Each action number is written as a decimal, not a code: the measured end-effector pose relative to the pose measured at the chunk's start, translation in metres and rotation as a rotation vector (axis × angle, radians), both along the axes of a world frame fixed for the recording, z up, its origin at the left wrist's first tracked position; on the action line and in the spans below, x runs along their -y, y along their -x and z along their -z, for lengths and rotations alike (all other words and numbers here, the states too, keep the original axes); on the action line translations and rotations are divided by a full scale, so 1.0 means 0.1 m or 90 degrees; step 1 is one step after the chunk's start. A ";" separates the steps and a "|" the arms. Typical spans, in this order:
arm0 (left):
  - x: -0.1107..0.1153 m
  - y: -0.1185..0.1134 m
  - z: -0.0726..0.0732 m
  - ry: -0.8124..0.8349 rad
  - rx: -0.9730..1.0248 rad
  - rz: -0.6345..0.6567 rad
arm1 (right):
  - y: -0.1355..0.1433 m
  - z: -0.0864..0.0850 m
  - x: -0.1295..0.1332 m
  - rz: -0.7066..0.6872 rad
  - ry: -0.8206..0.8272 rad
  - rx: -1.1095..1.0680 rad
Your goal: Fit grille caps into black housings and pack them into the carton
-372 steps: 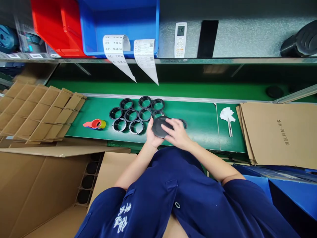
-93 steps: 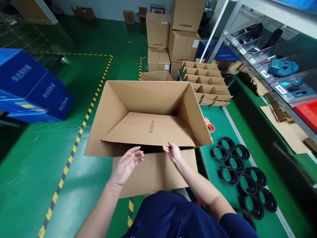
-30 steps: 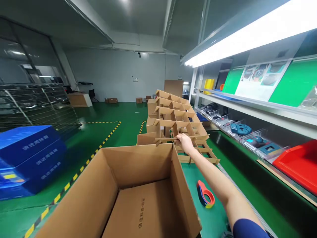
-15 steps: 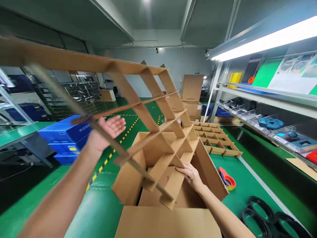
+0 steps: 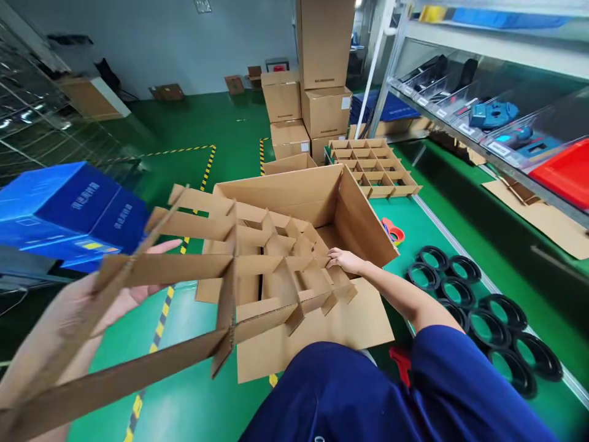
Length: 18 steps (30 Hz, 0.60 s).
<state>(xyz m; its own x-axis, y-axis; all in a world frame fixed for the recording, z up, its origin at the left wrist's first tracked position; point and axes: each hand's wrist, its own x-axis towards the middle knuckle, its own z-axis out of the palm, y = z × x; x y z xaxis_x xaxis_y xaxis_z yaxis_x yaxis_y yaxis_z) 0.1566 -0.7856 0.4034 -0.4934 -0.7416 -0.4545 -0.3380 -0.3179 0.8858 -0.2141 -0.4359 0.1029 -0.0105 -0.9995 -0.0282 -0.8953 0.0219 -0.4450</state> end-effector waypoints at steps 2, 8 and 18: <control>-0.08 0.20 0.09 -0.064 0.019 0.026 | 0.18 0.09 -0.02 0.018 -0.047 -0.033; -0.02 0.64 0.40 -0.142 0.099 0.006 | 0.59 0.36 0.11 0.045 -0.135 -0.064; -0.05 0.88 0.70 -0.141 0.161 -0.017 | 0.84 0.79 0.26 0.016 -0.201 -0.062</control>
<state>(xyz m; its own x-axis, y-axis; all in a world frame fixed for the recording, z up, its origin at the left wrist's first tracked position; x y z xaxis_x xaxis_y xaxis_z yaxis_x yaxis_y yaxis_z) 0.0690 -0.7808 0.3332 -0.3267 -0.6220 -0.7116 -0.5269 -0.5052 0.6835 -0.2980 -0.4614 0.0241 -0.0534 -0.9409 -0.3345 -0.9308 0.1682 -0.3244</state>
